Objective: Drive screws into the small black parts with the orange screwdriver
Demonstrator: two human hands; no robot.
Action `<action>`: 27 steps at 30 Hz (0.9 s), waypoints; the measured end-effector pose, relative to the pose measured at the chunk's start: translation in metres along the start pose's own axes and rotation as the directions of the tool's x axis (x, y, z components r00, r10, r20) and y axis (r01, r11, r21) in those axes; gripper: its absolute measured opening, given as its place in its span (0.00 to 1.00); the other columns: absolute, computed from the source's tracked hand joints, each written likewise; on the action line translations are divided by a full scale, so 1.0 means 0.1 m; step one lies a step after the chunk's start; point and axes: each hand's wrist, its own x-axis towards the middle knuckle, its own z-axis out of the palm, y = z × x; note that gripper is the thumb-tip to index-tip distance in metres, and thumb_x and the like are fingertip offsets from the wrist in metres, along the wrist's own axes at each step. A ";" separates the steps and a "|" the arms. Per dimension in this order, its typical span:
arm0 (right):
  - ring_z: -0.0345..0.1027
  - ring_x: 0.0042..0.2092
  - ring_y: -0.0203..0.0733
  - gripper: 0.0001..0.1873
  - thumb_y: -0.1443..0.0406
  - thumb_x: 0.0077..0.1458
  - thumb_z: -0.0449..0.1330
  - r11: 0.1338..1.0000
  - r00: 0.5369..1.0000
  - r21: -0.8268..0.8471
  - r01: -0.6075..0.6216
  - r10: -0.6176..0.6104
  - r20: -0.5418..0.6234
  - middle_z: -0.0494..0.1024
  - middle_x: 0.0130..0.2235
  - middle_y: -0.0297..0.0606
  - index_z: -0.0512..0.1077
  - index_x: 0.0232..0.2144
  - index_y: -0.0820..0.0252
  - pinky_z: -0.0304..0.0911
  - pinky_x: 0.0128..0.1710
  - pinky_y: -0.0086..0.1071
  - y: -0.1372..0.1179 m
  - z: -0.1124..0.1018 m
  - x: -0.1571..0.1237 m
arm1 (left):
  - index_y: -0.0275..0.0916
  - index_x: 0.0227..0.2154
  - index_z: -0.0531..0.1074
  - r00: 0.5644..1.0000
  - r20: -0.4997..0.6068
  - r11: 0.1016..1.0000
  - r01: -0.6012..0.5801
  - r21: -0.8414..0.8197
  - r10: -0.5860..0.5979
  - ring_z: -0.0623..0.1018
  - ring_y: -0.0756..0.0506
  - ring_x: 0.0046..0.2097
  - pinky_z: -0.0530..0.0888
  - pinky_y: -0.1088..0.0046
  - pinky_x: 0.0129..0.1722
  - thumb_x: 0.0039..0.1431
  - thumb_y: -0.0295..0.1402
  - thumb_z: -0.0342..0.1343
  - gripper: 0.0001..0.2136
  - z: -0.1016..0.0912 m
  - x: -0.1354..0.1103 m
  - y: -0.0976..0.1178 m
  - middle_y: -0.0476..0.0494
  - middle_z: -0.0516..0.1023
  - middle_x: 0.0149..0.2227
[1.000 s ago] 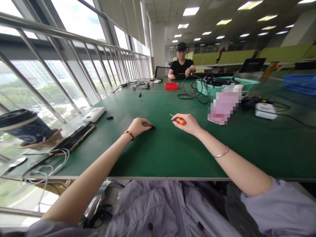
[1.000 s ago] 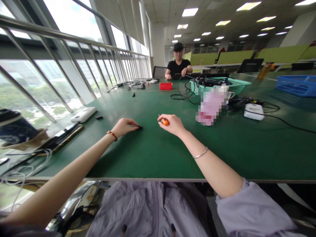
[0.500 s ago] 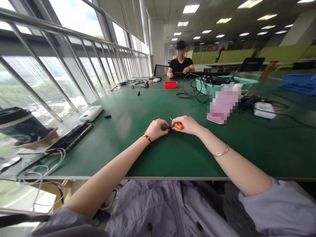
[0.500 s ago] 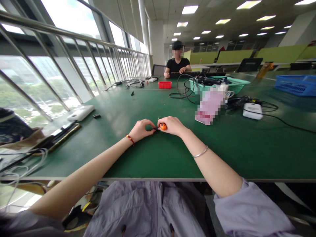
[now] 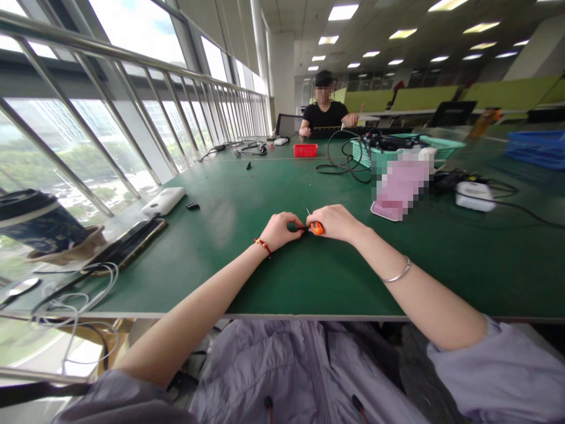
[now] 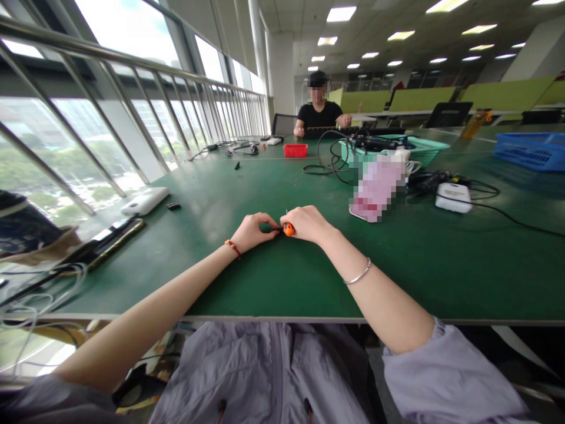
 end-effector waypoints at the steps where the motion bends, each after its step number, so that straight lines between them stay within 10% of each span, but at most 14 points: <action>1: 0.73 0.36 0.43 0.09 0.66 0.49 0.57 1.000 1.000 0.003 -0.003 0.003 -0.002 0.80 0.34 0.35 0.75 0.32 0.52 0.53 0.27 0.29 0.00 0.00 0.00 | 0.38 0.27 0.76 1.000 -0.003 1.000 0.005 0.001 -0.005 0.76 0.47 0.37 0.71 0.71 0.42 0.47 0.30 0.58 0.04 0.00 0.00 0.00 0.49 0.80 0.32; 6: 0.73 0.39 0.42 0.12 0.61 0.51 0.56 0.987 0.979 0.133 -0.092 0.114 -0.169 0.79 0.39 0.33 0.73 0.39 0.50 0.59 0.32 0.29 0.02 -0.05 -0.04 | 0.38 0.25 0.76 0.999 -0.021 0.999 0.049 0.018 -0.048 0.76 0.47 0.36 0.71 0.70 0.43 0.46 0.30 0.59 0.03 0.02 0.00 0.04 0.49 0.79 0.31; 10: 0.71 0.31 0.38 0.10 0.64 0.47 0.58 0.856 0.799 0.506 -0.103 0.374 -0.470 0.78 0.31 0.33 0.69 0.36 0.56 0.61 0.31 0.29 0.02 -0.17 -0.06 | 0.38 0.25 0.75 0.998 -0.016 0.998 0.055 0.026 -0.055 0.76 0.46 0.36 0.71 0.69 0.43 0.45 0.29 0.59 0.02 0.02 0.00 0.06 0.49 0.79 0.31; 15: 0.60 0.23 0.34 0.11 0.63 0.47 0.58 0.755 0.649 0.656 0.011 0.494 -0.579 0.66 0.19 0.29 0.61 0.18 0.56 0.57 0.26 0.29 0.02 -0.27 -0.06 | 0.38 0.25 0.74 0.999 -0.022 0.997 0.039 0.070 -0.038 0.75 0.46 0.38 0.71 0.68 0.43 0.45 0.28 0.59 0.02 0.03 0.02 0.07 0.48 0.78 0.32; 27: 0.62 0.22 0.33 0.12 0.61 0.49 0.55 0.785 0.747 0.618 0.031 0.392 -0.536 0.66 0.19 0.31 0.59 0.18 0.57 0.57 0.25 0.27 -0.30 -0.29 -0.10 | 0.38 0.25 0.73 0.999 -0.013 0.997 0.046 0.061 -0.045 0.75 0.46 0.36 0.72 0.69 0.42 0.43 0.27 0.58 0.04 0.05 0.02 0.06 0.48 0.77 0.32</action>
